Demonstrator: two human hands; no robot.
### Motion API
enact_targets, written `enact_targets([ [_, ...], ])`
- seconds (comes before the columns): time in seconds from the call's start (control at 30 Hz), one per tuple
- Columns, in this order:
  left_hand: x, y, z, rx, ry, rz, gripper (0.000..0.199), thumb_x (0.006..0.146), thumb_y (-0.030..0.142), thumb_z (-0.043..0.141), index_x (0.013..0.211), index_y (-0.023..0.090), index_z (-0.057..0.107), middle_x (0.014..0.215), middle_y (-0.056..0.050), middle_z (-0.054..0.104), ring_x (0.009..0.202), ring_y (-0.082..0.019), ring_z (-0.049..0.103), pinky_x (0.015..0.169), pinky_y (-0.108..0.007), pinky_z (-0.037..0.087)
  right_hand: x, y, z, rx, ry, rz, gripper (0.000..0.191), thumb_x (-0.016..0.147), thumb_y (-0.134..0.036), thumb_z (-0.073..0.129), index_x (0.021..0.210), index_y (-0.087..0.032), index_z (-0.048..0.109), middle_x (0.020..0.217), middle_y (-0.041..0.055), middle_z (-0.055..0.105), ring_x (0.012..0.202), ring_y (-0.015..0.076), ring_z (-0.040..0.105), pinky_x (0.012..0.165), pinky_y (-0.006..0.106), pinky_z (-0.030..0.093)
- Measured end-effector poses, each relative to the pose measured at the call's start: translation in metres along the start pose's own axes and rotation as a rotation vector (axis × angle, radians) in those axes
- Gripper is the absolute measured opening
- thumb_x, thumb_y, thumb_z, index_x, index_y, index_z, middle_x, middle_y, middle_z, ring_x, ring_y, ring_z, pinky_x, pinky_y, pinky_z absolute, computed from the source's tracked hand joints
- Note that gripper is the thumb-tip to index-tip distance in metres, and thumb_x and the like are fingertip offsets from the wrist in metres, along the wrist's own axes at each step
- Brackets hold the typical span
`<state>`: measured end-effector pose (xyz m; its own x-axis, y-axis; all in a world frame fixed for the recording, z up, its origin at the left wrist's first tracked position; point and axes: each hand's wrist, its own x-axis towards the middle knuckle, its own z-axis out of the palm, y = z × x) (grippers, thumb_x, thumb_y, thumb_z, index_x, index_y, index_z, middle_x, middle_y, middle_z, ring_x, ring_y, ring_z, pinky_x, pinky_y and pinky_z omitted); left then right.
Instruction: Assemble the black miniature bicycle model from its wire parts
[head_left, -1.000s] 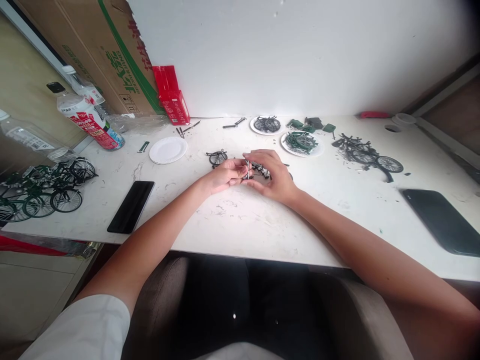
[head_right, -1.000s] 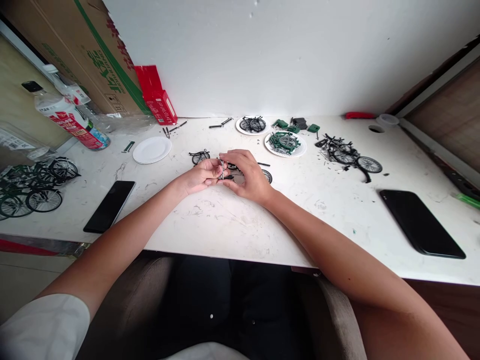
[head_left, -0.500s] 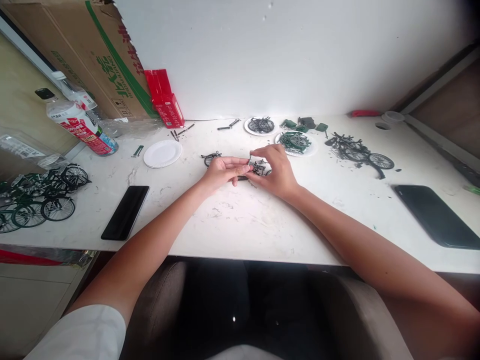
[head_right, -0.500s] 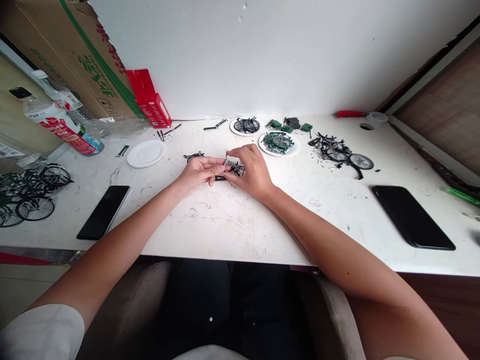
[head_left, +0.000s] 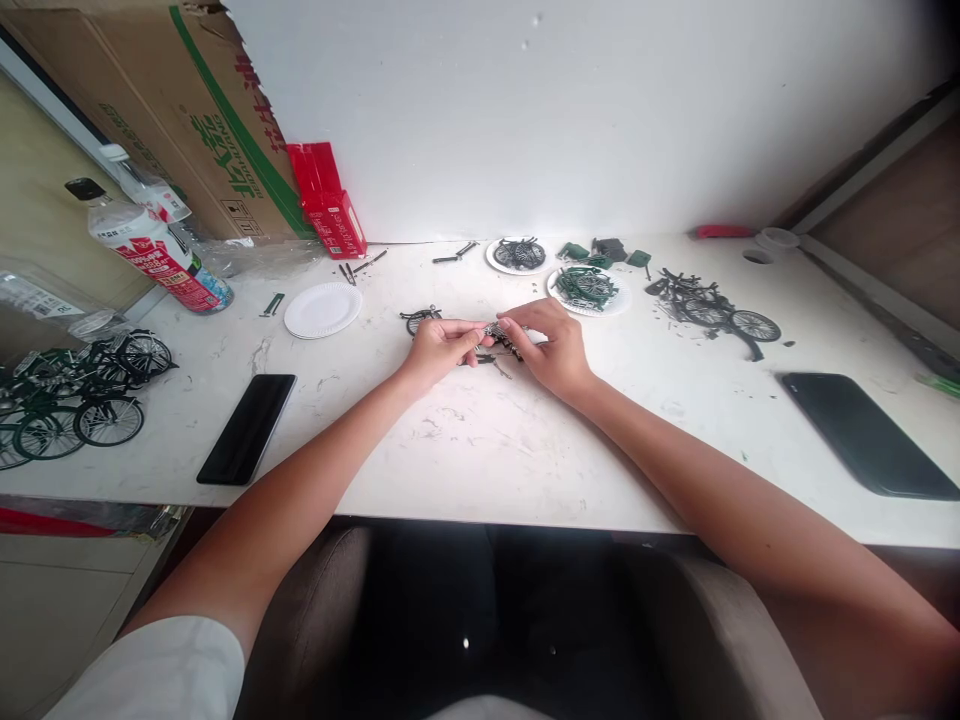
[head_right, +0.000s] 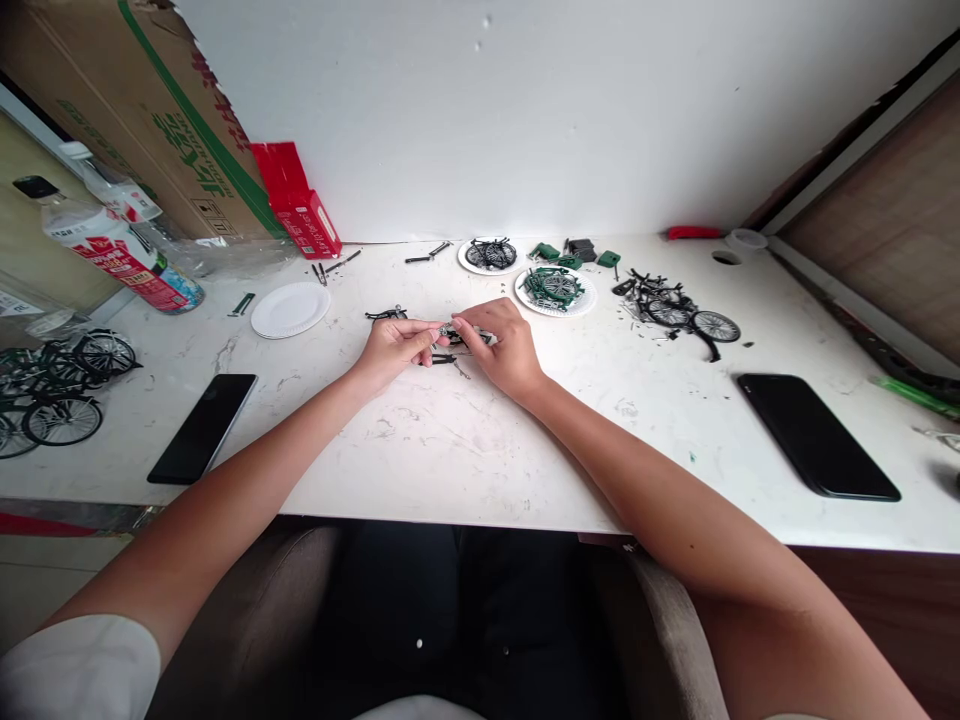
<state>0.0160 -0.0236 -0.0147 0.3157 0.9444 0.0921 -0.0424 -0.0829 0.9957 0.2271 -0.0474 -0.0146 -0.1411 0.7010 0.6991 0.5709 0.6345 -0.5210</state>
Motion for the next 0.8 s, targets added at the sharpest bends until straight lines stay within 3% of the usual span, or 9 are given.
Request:
enact_targets([
  [0.33, 0.001, -0.002, 0.001, 0.024, 0.003, -0.01, 0.034, 0.083, 0.034, 0.081, 0.109, 0.012, 0.084, 0.094, -0.014, 0.082, 0.059, -0.01, 0.067, 0.057, -0.024, 0.048, 0.0, -0.005, 0.001, 0.033, -0.017, 0.044, 0.03, 0.103, -0.052, 0.063, 0.096, -0.027, 0.08, 0.094, 0.0074, 0.08, 0.094, 0.0279, 0.067, 0.081, 0.046, 0.057],
  [0.57, 0.003, -0.002, -0.003, 0.053, 0.058, 0.045, 0.032, 0.084, 0.032, 0.078, 0.109, 0.013, 0.083, 0.095, -0.012, 0.082, 0.06, -0.01, 0.067, 0.059, -0.026, 0.052, 0.008, 0.003, -0.01, -0.063, -0.035, 0.014, 0.039, 0.108, -0.054, 0.05, 0.099, -0.026, 0.076, 0.097, 0.009, 0.078, 0.097, 0.0297, 0.065, 0.094, 0.051, 0.052],
  [0.8, 0.005, 0.0, -0.003, 0.089, 0.163, 0.076, 0.028, 0.083, 0.032, 0.08, 0.102, 0.012, 0.083, 0.092, -0.011, 0.082, 0.056, -0.01, 0.066, 0.058, -0.026, 0.055, 0.017, 0.028, -0.031, -0.165, -0.105, 0.008, 0.026, 0.102, -0.044, 0.06, 0.097, -0.025, 0.077, 0.106, 0.0116, 0.076, 0.104, 0.0344, 0.061, 0.094, 0.055, 0.049],
])
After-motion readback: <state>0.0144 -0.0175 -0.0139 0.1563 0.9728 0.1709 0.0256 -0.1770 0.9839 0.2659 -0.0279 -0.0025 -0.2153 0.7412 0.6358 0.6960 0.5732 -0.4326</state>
